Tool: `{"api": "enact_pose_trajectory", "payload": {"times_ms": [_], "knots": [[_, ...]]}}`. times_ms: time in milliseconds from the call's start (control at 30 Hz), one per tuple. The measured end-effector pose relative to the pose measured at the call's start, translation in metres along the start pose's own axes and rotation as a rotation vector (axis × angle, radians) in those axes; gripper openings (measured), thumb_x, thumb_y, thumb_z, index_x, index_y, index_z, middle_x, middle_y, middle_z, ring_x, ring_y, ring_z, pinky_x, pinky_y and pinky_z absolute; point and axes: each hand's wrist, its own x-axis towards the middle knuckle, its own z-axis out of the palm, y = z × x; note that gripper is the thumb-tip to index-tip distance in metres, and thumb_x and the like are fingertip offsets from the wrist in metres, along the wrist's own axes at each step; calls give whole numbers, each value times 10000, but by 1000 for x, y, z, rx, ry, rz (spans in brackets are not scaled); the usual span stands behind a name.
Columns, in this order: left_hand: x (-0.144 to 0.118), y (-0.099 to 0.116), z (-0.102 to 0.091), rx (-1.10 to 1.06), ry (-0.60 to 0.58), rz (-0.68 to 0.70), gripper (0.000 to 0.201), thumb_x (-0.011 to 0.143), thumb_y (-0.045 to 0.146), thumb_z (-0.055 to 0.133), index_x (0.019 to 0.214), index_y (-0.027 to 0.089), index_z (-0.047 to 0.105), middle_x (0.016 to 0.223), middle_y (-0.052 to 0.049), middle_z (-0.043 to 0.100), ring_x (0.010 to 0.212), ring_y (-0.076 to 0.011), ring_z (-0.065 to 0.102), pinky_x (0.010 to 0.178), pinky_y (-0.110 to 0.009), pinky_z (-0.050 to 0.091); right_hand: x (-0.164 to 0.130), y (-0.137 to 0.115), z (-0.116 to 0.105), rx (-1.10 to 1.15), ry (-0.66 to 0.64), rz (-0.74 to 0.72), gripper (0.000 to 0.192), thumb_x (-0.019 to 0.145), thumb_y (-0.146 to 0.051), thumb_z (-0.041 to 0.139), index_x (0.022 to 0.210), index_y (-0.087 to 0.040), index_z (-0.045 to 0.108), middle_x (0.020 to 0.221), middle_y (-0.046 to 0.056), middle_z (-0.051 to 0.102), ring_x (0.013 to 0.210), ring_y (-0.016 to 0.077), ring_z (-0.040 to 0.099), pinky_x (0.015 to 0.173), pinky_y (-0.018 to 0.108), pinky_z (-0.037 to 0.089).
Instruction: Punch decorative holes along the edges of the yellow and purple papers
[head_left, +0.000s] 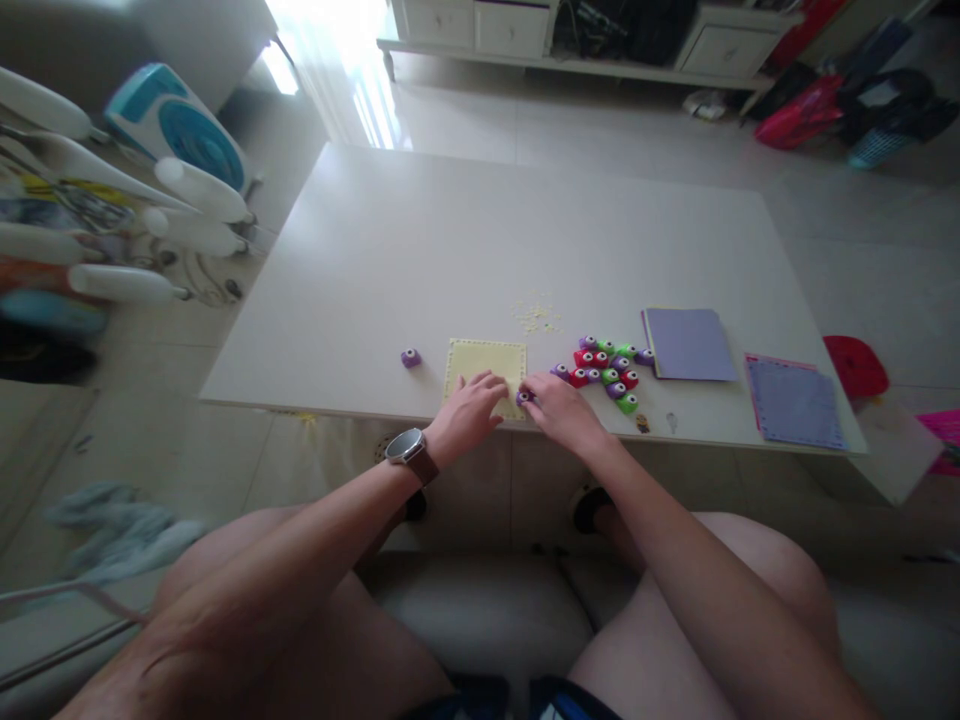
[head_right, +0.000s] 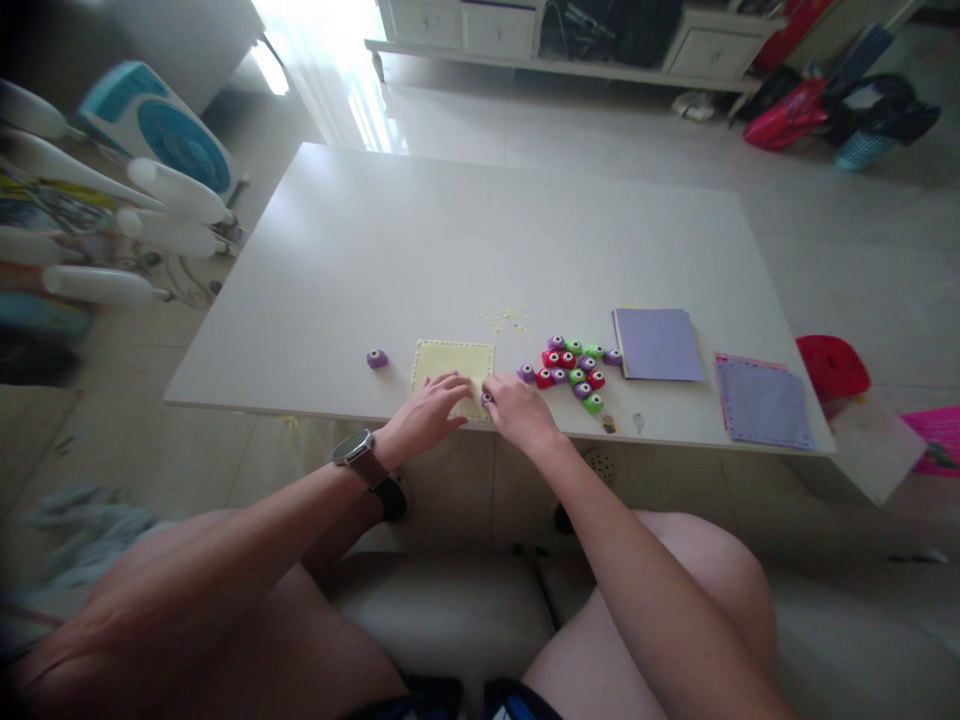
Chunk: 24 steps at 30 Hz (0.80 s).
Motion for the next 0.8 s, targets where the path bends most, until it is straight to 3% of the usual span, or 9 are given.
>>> {"api": "enact_pose_trajectory", "payload": {"times_ms": [167, 233, 300, 400, 500, 633, 800], "knots": [[0, 0, 0, -3, 10, -6, 335, 894, 146, 723, 1205, 220, 620, 1405, -117, 620, 1430, -322, 464, 1198, -674, 327, -1, 0, -7, 36, 25, 6, 95, 967, -186, 679, 1061, -193, 675, 1088, 72, 698, 1034, 211, 633, 889, 278, 455], [1, 0, -2, 5, 34, -7, 348, 889, 157, 738, 1210, 221, 624, 1413, -113, 615, 1430, -326, 463, 1218, -674, 291, -1, 1, -9, 97, 59, 51, 142, 951, -226, 716, 1083, -196, 676, 1106, 68, 706, 988, 202, 645, 851, 273, 462], [1, 1, -3, -12, 68, 3, 334, 881, 182, 757, 1191, 217, 638, 1379, -104, 629, 1371, -315, 509, 1205, -605, 343, 0, 3, -11, 176, 78, 130, 132, 944, -251, 733, 1047, -193, 675, 1055, 60, 719, 905, 185, 653, 787, 259, 461], [4, 2, -4, -101, 121, -17, 275, 875, 225, 772, 1127, 211, 664, 1229, -86, 671, 1206, -278, 587, 1059, -451, 486, 3, 4, -10, 279, 55, 251, 117, 934, -271, 744, 917, -189, 663, 881, 34, 715, 794, 166, 644, 695, 244, 436], [9, 2, -2, -238, 165, -101, 200, 871, 234, 768, 1050, 205, 682, 1109, -64, 692, 1034, -233, 636, 915, -375, 527, 5, 5, -7, 325, 9, 313, 211, 932, -303, 740, 790, -184, 640, 790, 21, 692, 743, 158, 623, 657, 243, 407], [19, 0, 2, -485, 130, -256, 143, 862, 279, 778, 920, 177, 696, 928, -40, 735, 779, -162, 644, 683, -282, 494, 9, 10, -2, 356, -35, 350, 286, 917, -373, 743, 735, -175, 642, 759, 18, 676, 716, 157, 602, 628, 244, 389], [29, 1, 8, -717, 64, -379, 255, 862, 390, 785, 852, 148, 706, 721, -34, 691, 587, -118, 593, 526, -230, 417, 14, 20, 8, 439, -66, 404, 326, 885, -431, 764, 742, -170, 631, 738, 19, 673, 655, 147, 588, 605, 241, 403]]}}
